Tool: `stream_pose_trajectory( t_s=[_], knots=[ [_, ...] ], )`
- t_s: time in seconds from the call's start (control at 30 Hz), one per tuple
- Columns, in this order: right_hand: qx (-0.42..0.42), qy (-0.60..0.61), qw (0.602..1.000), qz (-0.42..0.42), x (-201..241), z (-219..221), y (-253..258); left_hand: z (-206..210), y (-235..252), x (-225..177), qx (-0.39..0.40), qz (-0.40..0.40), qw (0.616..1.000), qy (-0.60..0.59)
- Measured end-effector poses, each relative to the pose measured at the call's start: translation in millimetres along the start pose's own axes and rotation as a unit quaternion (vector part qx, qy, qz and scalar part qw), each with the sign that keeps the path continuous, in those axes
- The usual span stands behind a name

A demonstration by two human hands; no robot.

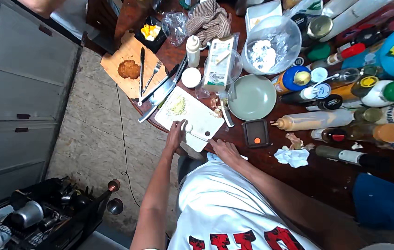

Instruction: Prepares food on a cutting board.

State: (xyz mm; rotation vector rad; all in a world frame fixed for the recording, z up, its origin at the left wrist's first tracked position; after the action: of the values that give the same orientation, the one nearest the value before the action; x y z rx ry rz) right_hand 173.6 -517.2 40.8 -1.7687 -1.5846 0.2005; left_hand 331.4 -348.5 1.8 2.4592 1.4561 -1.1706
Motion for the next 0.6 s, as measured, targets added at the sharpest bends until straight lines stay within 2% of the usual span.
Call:
stream_pose_trajectory(
  t_s=[0.13,0.23,0.6],
  knots=[
    [0.008,-0.006,1.0,0.004,2,2,3,17,28,-4,0.085,0.091,0.992,0.028],
    [-0.001,-0.007,1.0,0.008,1,3,6,23,42,-9,0.125,0.126,0.983,0.051],
    [0.018,0.001,1.0,0.006,4,6,13,24,42,-6,0.118,0.127,0.984,0.039]
  ],
)
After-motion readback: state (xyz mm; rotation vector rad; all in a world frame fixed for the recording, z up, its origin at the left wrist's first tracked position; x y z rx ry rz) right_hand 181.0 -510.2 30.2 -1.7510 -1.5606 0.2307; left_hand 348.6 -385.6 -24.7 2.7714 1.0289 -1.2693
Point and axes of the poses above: each hand's wrist, its own y-axis towards the middle knuckle, its own z-axis out of the palm, x = y × z, the point moved 10 cm from there along y, towards the middle knuckle, and after that the axes turned 2 degrees about -z, right-handed, at the moved point
